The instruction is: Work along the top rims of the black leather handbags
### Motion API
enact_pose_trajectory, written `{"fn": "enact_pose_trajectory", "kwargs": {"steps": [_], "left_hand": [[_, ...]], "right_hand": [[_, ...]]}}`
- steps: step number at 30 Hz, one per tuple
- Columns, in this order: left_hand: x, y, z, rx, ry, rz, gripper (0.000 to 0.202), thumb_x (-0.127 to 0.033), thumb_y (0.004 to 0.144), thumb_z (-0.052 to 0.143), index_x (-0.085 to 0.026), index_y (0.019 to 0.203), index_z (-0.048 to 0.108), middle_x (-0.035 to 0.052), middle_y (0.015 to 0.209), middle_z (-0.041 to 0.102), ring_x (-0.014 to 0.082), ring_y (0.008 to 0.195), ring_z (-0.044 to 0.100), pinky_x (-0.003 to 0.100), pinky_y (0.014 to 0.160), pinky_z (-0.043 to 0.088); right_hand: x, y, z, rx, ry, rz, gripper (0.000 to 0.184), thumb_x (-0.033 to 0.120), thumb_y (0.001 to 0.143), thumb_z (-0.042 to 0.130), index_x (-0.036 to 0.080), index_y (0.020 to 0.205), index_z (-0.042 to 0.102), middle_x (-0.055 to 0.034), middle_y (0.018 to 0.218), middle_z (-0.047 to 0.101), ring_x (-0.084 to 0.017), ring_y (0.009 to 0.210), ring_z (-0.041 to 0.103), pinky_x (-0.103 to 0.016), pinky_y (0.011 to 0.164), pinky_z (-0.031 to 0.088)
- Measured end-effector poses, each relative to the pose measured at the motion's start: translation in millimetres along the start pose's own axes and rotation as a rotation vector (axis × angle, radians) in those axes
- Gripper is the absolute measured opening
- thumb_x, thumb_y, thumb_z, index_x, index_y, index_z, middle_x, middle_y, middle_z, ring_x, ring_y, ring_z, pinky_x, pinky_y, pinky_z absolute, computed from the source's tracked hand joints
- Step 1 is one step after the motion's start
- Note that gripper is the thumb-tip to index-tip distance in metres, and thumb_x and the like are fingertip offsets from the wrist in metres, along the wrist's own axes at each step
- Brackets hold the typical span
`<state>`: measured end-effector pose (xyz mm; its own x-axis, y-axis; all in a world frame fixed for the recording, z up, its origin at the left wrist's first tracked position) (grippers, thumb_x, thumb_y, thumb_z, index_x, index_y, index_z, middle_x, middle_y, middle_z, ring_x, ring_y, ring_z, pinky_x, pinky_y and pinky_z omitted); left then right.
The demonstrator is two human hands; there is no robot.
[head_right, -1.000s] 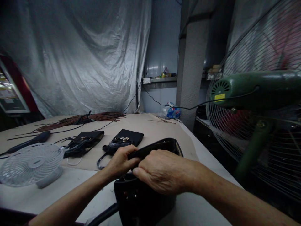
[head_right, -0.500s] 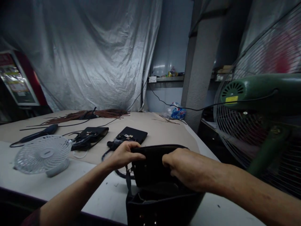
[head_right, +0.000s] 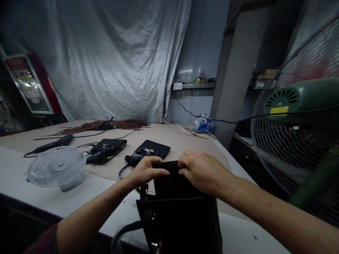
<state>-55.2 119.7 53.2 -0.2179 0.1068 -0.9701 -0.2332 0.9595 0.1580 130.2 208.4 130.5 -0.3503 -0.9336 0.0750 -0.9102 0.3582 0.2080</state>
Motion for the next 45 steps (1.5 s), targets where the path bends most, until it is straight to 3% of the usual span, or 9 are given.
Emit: {"fn": "enact_pose_trajectory", "kwargs": {"steps": [5, 12, 21, 27, 32, 36, 40, 45], "left_hand": [[-1, -3, 2.9, 0.012, -0.063, 0.030, 0.032, -0.036, 0.065, 0.077, -0.013, 0.087, 0.072, 0.0012, 0.075, 0.068, 0.0107, 0.065, 0.059, 0.021, 0.063, 0.044], [-1, -4, 8.7, 0.035, -0.058, 0.048, 0.028, -0.033, 0.069, 0.074, -0.014, 0.090, 0.073, 0.0016, 0.078, 0.069, 0.0117, 0.069, 0.061, 0.022, 0.067, 0.047], [-10, -6, 11.8, -0.004, 0.017, 0.067, 0.023, -0.033, 0.073, 0.069, -0.013, 0.084, 0.071, -0.0005, 0.069, 0.063, 0.0101, 0.064, 0.055, 0.020, 0.061, 0.042], [-14, -9, 14.2, -0.087, 0.224, 0.209, 0.021, -0.031, 0.078, 0.062, -0.012, 0.071, 0.068, -0.0015, 0.064, 0.055, 0.0093, 0.063, 0.048, 0.020, 0.056, 0.034], [-30, 1, 11.6, 0.050, 0.347, 0.164, 0.024, -0.034, 0.079, 0.058, -0.012, 0.080, 0.066, -0.0018, 0.064, 0.056, 0.0084, 0.056, 0.046, 0.019, 0.050, 0.033], [-50, 23, 17.5, 0.172, 0.505, 0.211, 0.027, -0.033, 0.071, 0.067, -0.014, 0.090, 0.069, 0.0012, 0.077, 0.066, 0.0121, 0.066, 0.056, 0.020, 0.055, 0.039], [-53, 37, 23.0, 0.190, 0.667, 0.244, 0.022, -0.029, 0.072, 0.065, -0.018, 0.089, 0.072, 0.0007, 0.077, 0.070, 0.0142, 0.070, 0.060, 0.021, 0.060, 0.041], [-48, 34, 22.1, 0.201, 0.611, 0.220, 0.026, -0.030, 0.073, 0.065, -0.019, 0.095, 0.073, 0.0009, 0.080, 0.071, 0.0146, 0.072, 0.061, 0.021, 0.062, 0.042]], "right_hand": [[1, 1, 1, 0.004, -0.009, 0.049, 0.027, 0.033, 0.087, 0.049, 0.020, 0.068, 0.063, -0.0009, 0.079, 0.060, -0.013, 0.068, 0.052, -0.027, 0.061, 0.032], [-1, 4, 4, -0.038, -0.187, 0.226, 0.026, 0.037, 0.084, 0.050, 0.021, 0.071, 0.067, -0.0055, 0.077, 0.065, -0.018, 0.070, 0.057, -0.029, 0.058, 0.031], [0, 8, 7, -0.059, -0.275, 0.226, 0.032, 0.038, 0.084, 0.046, 0.020, 0.074, 0.069, -0.0082, 0.078, 0.067, -0.021, 0.073, 0.060, -0.030, 0.057, 0.032], [2, 7, 6, -0.057, -0.292, 0.226, 0.032, 0.039, 0.085, 0.045, 0.021, 0.075, 0.071, -0.0083, 0.079, 0.068, -0.021, 0.072, 0.060, -0.031, 0.056, 0.031], [1, 6, 5, -0.056, -0.282, 0.245, 0.032, 0.040, 0.085, 0.047, 0.021, 0.075, 0.070, -0.0085, 0.080, 0.069, -0.023, 0.075, 0.062, -0.031, 0.057, 0.035], [2, 7, 3, -0.058, -0.271, 0.258, 0.030, 0.038, 0.085, 0.047, 0.020, 0.080, 0.071, -0.0096, 0.080, 0.069, -0.023, 0.077, 0.062, -0.031, 0.058, 0.036], [-3, 0, -2, -0.018, -0.304, 0.270, 0.025, 0.035, 0.082, 0.049, 0.023, 0.078, 0.070, -0.0073, 0.082, 0.068, -0.024, 0.074, 0.062, -0.031, 0.055, 0.033], [-15, -14, -10, -0.005, -0.321, 0.280, 0.022, 0.035, 0.080, 0.050, 0.026, 0.073, 0.069, -0.0049, 0.077, 0.068, -0.023, 0.070, 0.061, -0.031, 0.054, 0.029]]}}
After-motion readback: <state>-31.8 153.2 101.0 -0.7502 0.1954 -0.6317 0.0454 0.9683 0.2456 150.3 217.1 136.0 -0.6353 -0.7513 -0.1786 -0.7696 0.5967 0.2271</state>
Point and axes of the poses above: each hand's wrist, its own y-axis towards the middle knuckle, its own z-axis out of the palm, x = y × z, the point moved 1 cm from there along y, towards the middle knuckle
